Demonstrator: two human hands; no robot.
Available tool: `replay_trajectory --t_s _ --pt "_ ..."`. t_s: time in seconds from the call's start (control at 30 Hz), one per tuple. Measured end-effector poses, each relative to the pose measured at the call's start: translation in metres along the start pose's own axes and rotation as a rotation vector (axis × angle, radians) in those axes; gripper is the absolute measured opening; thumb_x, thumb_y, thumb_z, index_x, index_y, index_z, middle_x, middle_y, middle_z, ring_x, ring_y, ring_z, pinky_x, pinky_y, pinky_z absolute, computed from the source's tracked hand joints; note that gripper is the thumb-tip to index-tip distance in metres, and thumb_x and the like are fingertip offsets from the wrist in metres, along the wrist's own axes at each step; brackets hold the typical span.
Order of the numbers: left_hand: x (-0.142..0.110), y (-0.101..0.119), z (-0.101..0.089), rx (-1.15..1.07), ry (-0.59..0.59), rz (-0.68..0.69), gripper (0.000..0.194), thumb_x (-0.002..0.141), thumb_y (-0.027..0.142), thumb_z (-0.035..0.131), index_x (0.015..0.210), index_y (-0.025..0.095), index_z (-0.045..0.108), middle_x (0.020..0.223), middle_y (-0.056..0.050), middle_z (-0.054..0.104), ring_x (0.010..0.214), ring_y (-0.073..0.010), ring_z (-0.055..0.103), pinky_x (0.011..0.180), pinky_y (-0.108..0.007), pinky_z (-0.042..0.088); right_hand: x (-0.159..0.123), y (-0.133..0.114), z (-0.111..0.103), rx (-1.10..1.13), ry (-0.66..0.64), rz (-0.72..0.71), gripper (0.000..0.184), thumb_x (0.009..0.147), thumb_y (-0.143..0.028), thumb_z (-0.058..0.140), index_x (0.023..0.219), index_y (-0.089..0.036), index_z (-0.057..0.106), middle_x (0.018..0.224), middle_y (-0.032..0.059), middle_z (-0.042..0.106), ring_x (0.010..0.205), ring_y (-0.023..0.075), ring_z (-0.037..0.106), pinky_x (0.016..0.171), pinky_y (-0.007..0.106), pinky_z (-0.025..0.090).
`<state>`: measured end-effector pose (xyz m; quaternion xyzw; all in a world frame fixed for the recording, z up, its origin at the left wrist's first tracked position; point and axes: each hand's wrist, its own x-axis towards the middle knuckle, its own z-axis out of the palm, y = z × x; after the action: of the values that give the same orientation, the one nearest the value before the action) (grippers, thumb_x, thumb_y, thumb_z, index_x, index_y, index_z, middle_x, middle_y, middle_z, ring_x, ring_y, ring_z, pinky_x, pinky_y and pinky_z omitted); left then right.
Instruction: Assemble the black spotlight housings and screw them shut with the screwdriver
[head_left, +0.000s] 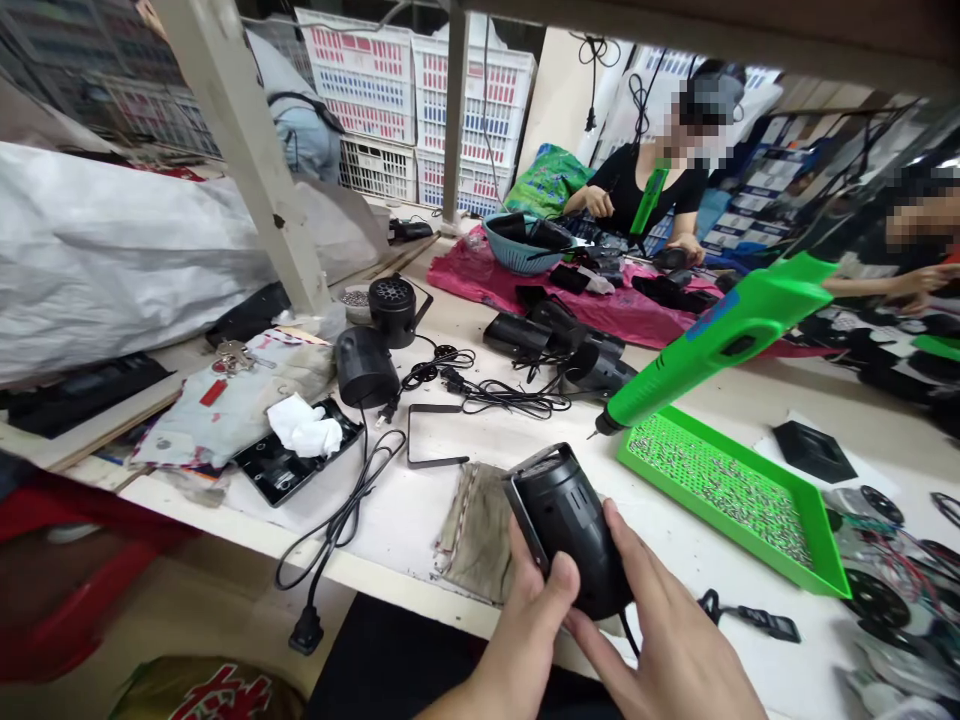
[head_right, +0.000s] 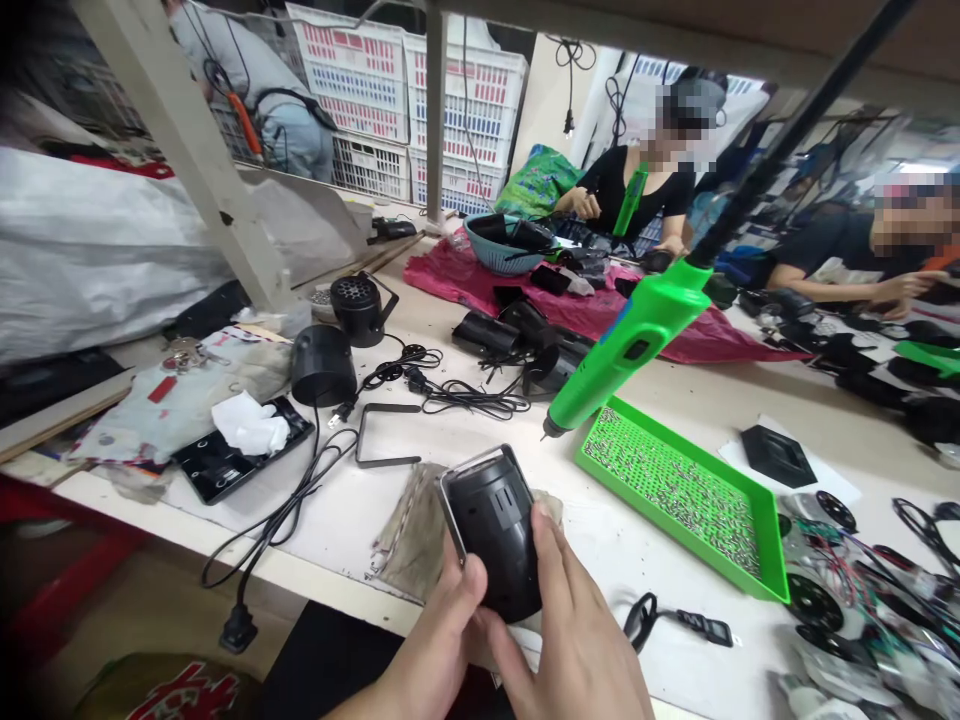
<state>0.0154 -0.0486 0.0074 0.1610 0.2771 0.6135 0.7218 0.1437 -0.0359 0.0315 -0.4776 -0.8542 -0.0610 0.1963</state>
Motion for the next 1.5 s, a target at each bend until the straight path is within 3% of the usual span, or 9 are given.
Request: replay_trajectory --t_s 0.13,0.33,0.47,0.7,0.87,1.1,1.3,1.4,1.5 --pt "-0.001 0.001 0.005 0.046 0.005 0.004 0.093 0.079 0.046 0.069 0.149 0.023 0.012 0.143 -0.014 0.048 0.134 -0.0264 0.041 0.114 -0.042 0.024 0.001 -0.002 -0.002 -0.015 0.006 0.001 0.065 0.093 -0.034 0.037 0.147 -0.003 0.02 0.127 0.0265 0.057 0.103 0.033 0.066 0.068 0.042 0.062" --pt "0.001 0.001 0.013 0.054 0.125 -0.008 0.079 0.073 0.036 0.077 0.139 0.026 0.035 0.131 -0.012 0.06 0.123 -0.0285 0.053 0.108 -0.043 0.034 0.0 -0.005 -0.006 0.02 -0.015 -0.017 0.069 0.09 -0.03 0.042 0.149 -0.004 0.016 0.135 0.0261 0.05 0.113 0.0336 0.06 0.077 0.044 0.061" --pt "0.005 0.006 0.011 0.123 0.228 -0.044 0.07 0.073 0.034 0.076 0.134 0.026 0.043 0.123 -0.008 0.066 0.116 -0.0272 0.058 0.102 -0.04 0.041 -0.004 0.005 -0.014 0.202 -0.092 0.032 0.061 0.09 -0.029 0.046 0.146 -0.013 0.027 0.138 0.018 0.05 0.118 0.0292 0.058 0.088 0.042 0.057" --pt "0.014 0.017 0.007 0.047 0.316 -0.121 0.063 0.08 0.036 0.068 0.136 0.021 0.042 0.13 -0.013 0.06 0.12 -0.029 0.054 0.097 -0.042 0.047 -0.013 0.023 -0.013 0.374 -0.126 0.365 0.027 0.093 -0.037 0.046 0.114 -0.023 0.056 0.111 0.0082 0.068 0.097 0.0228 0.067 0.077 0.035 0.057" --pt "0.015 0.018 0.01 0.101 0.323 -0.146 0.056 0.081 0.039 0.068 0.13 0.018 0.048 0.122 -0.014 0.064 0.125 -0.03 0.05 0.097 -0.041 0.047 -0.01 0.007 -0.01 0.438 -0.122 0.366 0.017 0.09 -0.038 0.053 0.092 -0.023 0.059 0.08 0.002 0.07 0.072 0.0189 0.068 0.065 0.029 0.053" --pt "0.016 0.015 0.01 0.095 0.334 -0.14 0.057 0.079 0.037 0.069 0.13 0.021 0.05 0.124 -0.012 0.063 0.126 -0.0302 0.049 0.098 -0.043 0.047 -0.009 0.006 -0.004 0.161 -0.038 0.219 0.025 0.094 -0.02 0.039 0.076 -0.02 0.056 0.065 0.0019 0.061 0.06 0.0192 0.058 0.058 0.03 0.042" --pt "0.008 0.013 0.011 0.164 0.289 -0.102 0.063 0.071 0.038 0.077 0.128 0.026 0.053 0.122 -0.007 0.066 0.12 -0.0291 0.054 0.104 -0.045 0.04 -0.014 0.018 -0.012 0.74 -0.099 0.553 0.024 0.092 -0.044 0.048 0.094 -0.023 0.058 0.092 0.006 0.067 0.084 0.0197 0.065 0.072 0.03 0.052" --pt "0.001 0.01 0.016 0.211 0.198 -0.141 0.063 0.065 0.035 0.081 0.122 0.023 0.059 0.111 -0.009 0.071 0.113 -0.0311 0.059 0.101 -0.044 0.042 -0.006 0.022 -0.012 1.133 -0.119 0.638 0.058 0.08 -0.062 0.057 0.121 -0.021 0.051 0.12 0.0128 0.062 0.108 0.0249 0.062 0.088 0.038 0.052" --pt "-0.003 0.009 0.021 0.19 0.115 -0.154 0.056 0.063 0.032 0.082 0.115 0.02 0.064 0.105 -0.01 0.073 0.106 -0.0319 0.064 0.094 -0.042 0.047 0.003 0.021 -0.009 1.406 -0.26 0.613 0.074 0.072 -0.068 0.063 0.127 -0.02 0.052 0.122 0.0121 0.063 0.114 0.0274 0.059 0.098 0.043 0.047"
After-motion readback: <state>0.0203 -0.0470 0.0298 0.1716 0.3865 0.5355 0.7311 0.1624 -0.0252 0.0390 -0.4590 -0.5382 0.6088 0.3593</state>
